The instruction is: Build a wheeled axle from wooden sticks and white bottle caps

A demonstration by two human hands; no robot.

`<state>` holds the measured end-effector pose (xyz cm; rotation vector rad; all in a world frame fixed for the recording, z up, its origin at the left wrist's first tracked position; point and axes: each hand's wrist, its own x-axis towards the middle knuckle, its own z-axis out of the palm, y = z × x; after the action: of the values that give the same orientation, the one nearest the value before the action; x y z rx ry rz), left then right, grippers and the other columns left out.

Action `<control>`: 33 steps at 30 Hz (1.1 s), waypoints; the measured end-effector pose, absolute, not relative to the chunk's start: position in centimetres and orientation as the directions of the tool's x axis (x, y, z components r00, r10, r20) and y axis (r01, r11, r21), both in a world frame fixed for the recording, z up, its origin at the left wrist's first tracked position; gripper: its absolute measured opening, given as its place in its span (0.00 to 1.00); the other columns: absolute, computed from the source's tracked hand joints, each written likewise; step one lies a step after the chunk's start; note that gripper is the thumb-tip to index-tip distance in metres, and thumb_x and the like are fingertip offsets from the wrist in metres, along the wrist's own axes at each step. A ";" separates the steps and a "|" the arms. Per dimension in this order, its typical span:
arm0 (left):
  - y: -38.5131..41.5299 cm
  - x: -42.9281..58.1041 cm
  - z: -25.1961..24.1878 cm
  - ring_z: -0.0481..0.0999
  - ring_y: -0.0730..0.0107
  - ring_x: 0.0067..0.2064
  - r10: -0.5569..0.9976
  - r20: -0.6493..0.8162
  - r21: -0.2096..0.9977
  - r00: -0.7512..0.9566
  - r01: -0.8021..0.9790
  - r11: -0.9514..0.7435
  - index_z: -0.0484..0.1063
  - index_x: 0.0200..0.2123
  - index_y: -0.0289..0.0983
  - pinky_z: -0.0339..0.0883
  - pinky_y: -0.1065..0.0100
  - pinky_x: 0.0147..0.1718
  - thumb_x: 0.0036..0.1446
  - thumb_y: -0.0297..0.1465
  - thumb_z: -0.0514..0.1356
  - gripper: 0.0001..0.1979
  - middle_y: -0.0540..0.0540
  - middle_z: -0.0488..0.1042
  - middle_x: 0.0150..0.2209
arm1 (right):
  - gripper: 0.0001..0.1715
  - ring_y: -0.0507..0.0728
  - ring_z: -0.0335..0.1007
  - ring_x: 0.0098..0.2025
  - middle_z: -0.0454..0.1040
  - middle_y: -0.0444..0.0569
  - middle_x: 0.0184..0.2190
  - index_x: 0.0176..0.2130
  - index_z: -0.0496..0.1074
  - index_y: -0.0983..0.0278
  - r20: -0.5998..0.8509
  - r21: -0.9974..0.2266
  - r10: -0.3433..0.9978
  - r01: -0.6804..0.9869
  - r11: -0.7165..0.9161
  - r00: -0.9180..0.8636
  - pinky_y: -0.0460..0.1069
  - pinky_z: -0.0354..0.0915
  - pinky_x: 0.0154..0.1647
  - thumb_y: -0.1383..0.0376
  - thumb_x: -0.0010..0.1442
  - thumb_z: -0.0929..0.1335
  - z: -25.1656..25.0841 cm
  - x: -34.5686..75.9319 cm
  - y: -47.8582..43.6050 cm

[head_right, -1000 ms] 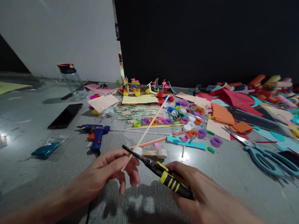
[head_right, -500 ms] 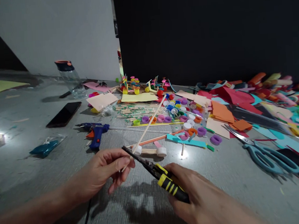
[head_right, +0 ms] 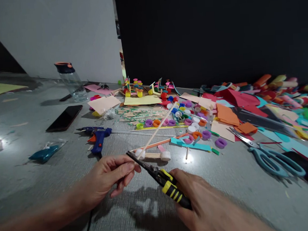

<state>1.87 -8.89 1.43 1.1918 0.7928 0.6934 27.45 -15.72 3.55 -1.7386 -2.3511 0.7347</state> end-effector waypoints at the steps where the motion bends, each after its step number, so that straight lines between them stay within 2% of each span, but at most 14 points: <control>1: -8.9 1.9 1.4 0.59 0.84 0.18 0.820 -0.165 0.970 0.548 -0.060 0.235 0.77 0.35 0.34 0.54 0.81 0.14 0.62 0.40 0.62 0.14 0.55 0.66 0.21 | 0.22 0.68 0.76 0.51 0.78 0.56 0.51 0.51 0.73 0.63 -0.174 -0.452 0.928 0.864 0.222 -0.329 0.58 0.75 0.44 0.64 0.58 0.63 3.6 27.3 -15.7; 8: -9.2 2.3 1.4 0.58 0.84 0.17 0.824 -0.160 0.970 0.544 -0.066 0.233 0.76 0.33 0.33 0.52 0.81 0.14 0.60 0.40 0.62 0.14 0.55 0.66 0.20 | 0.19 0.69 0.77 0.47 0.79 0.58 0.47 0.44 0.74 0.64 -0.145 -0.439 0.931 0.865 0.242 -0.334 0.59 0.76 0.43 0.66 0.53 0.63 3.7 26.7 -15.6; 15: -9.0 2.2 1.2 0.56 0.82 0.18 0.836 -0.158 0.974 0.526 -0.058 0.221 0.75 0.33 0.34 0.52 0.79 0.15 0.60 0.41 0.62 0.14 0.55 0.64 0.21 | 0.18 0.67 0.77 0.45 0.79 0.59 0.46 0.44 0.72 0.64 -0.110 -0.476 0.938 0.846 0.240 -0.329 0.57 0.75 0.39 0.65 0.56 0.62 3.9 26.5 -15.3; 21: -8.9 2.3 1.3 0.56 0.82 0.19 0.833 -0.146 0.976 0.533 -0.062 0.210 0.75 0.33 0.34 0.50 0.79 0.15 0.59 0.41 0.62 0.15 0.55 0.64 0.20 | 0.21 0.67 0.76 0.49 0.78 0.59 0.49 0.48 0.72 0.66 -0.140 -0.465 0.929 0.851 0.244 -0.343 0.59 0.75 0.44 0.66 0.55 0.62 3.7 26.7 -15.3; 27: -9.0 2.6 1.2 0.56 0.82 0.18 0.832 -0.162 0.971 0.531 -0.062 0.229 0.75 0.32 0.34 0.49 0.78 0.15 0.58 0.42 0.63 0.16 0.55 0.64 0.20 | 0.19 0.67 0.76 0.45 0.79 0.60 0.45 0.44 0.72 0.66 -0.170 -0.427 0.922 0.870 0.248 -0.347 0.59 0.74 0.42 0.67 0.53 0.63 3.7 26.6 -15.4; 33: -9.2 2.5 0.9 0.55 0.82 0.19 0.821 -0.163 0.969 0.548 -0.069 0.239 0.75 0.32 0.34 0.49 0.79 0.16 0.59 0.42 0.62 0.15 0.55 0.63 0.20 | 0.23 0.67 0.76 0.44 0.78 0.61 0.46 0.48 0.71 0.67 -0.166 -0.418 0.926 0.875 0.244 -0.338 0.60 0.74 0.42 0.69 0.52 0.64 3.4 26.6 -15.5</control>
<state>2.48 -9.20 0.89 1.1782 0.7895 0.7050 26.64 -15.46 3.43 -1.7357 -2.3857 0.6789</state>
